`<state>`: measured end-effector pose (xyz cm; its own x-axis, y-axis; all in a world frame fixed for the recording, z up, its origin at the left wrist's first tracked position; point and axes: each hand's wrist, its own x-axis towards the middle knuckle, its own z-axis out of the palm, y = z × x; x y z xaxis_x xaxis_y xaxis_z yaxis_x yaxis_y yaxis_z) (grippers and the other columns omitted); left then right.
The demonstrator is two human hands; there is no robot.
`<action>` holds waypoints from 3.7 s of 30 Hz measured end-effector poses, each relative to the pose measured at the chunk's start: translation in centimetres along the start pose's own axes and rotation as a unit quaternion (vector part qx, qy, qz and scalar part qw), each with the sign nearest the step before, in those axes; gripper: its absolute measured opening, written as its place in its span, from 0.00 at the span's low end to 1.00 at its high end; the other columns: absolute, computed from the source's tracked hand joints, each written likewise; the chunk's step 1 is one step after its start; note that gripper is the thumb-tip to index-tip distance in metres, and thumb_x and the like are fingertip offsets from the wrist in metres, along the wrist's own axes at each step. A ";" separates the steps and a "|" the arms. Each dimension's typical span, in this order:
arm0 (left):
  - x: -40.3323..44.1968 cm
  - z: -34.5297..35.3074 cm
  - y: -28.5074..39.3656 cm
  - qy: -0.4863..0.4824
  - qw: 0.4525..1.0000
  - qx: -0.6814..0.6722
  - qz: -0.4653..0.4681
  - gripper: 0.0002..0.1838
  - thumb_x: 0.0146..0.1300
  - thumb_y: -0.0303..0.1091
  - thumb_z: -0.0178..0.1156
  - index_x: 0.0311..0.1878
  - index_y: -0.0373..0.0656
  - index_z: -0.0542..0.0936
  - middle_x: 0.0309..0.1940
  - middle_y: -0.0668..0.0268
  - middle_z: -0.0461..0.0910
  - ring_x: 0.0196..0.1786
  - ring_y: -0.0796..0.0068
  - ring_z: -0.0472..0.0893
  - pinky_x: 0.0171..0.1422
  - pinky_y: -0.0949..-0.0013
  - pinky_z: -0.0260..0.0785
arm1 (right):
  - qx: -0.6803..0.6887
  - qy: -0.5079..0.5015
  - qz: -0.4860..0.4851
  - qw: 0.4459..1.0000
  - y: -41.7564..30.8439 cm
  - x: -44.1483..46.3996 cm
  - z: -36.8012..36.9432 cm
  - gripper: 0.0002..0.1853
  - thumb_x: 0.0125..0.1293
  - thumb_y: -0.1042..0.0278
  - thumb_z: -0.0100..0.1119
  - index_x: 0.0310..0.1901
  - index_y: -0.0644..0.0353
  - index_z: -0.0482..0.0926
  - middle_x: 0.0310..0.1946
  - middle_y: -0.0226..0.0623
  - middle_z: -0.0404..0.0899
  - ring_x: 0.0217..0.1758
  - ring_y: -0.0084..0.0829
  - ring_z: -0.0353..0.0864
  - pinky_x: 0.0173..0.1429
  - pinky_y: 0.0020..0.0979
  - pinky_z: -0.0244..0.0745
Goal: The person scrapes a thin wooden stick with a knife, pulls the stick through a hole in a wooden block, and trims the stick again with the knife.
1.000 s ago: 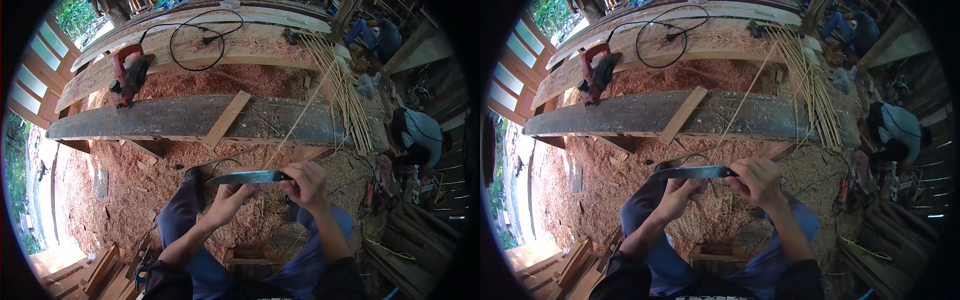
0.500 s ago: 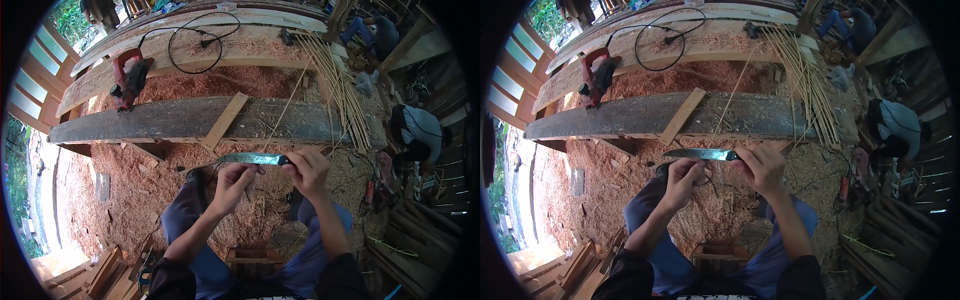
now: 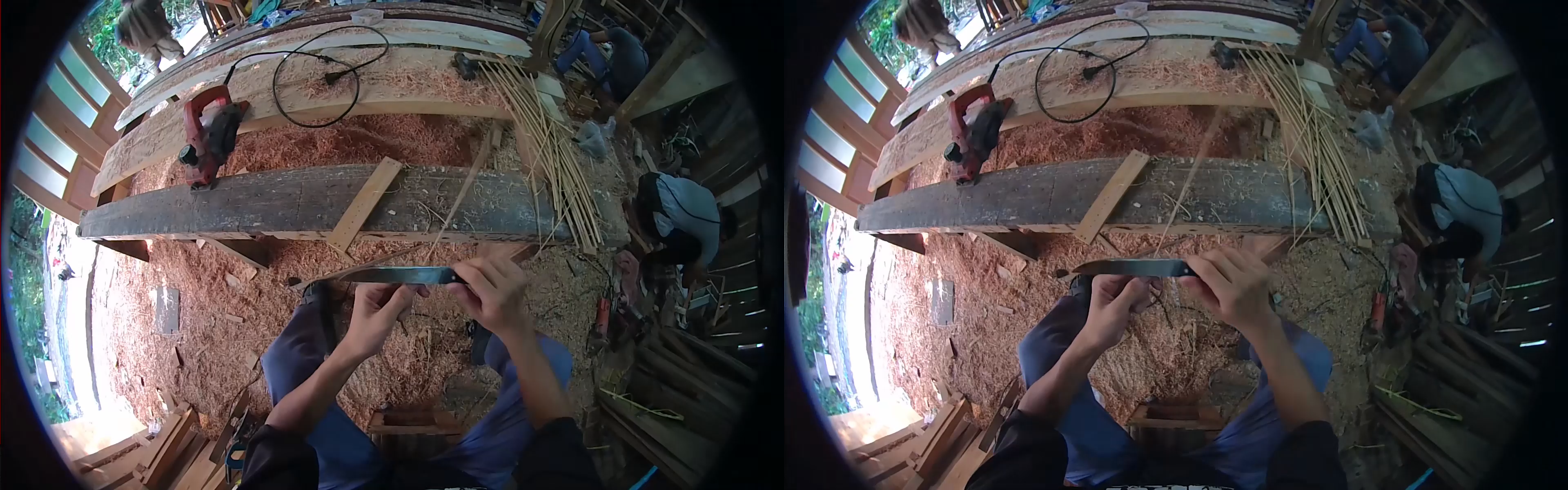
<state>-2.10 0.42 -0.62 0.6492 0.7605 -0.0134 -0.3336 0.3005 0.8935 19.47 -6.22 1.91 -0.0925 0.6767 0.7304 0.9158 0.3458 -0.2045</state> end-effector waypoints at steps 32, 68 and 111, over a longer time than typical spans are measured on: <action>0.3 0.4 0.7 0.003 0.999 -0.028 -0.046 0.11 0.81 0.32 0.54 0.55 0.36 0.80 0.32 0.74 0.73 0.29 0.89 0.64 0.30 0.78 0.57 | -0.021 -0.001 0.009 1.000 0.7 -0.3 -0.7 0.17 0.73 0.48 0.63 0.40 0.54 0.83 0.30 0.30 0.82 0.29 0.33 0.82 0.32 0.36 0.72; -0.5 1.4 0.4 0.025 0.999 -0.025 -0.026 0.11 0.82 0.31 0.53 0.59 0.38 0.79 0.31 0.76 0.69 0.28 0.89 0.62 0.28 0.79 0.53 | 0.014 -0.020 0.011 1.000 -0.3 -0.6 0.1 0.21 0.76 0.42 0.58 0.39 0.52 0.83 0.28 0.29 0.83 0.30 0.28 0.83 0.32 0.35 0.73; -0.4 0.7 0.0 0.006 0.999 0.022 -0.029 0.20 0.82 0.31 0.51 0.72 0.38 0.72 0.33 0.73 0.74 0.32 0.88 0.66 0.32 0.79 0.57 | -0.002 0.032 0.083 0.996 2.1 -0.1 -1.5 0.14 0.73 0.53 0.61 0.37 0.56 0.82 0.26 0.31 0.79 0.27 0.33 0.79 0.31 0.37 0.72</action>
<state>-1.92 -0.30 -0.31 0.6585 0.7492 -0.0707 -0.2647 0.3185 0.9102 21.99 -6.55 2.37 0.0859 0.6815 0.7267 0.9177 0.2299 -0.3241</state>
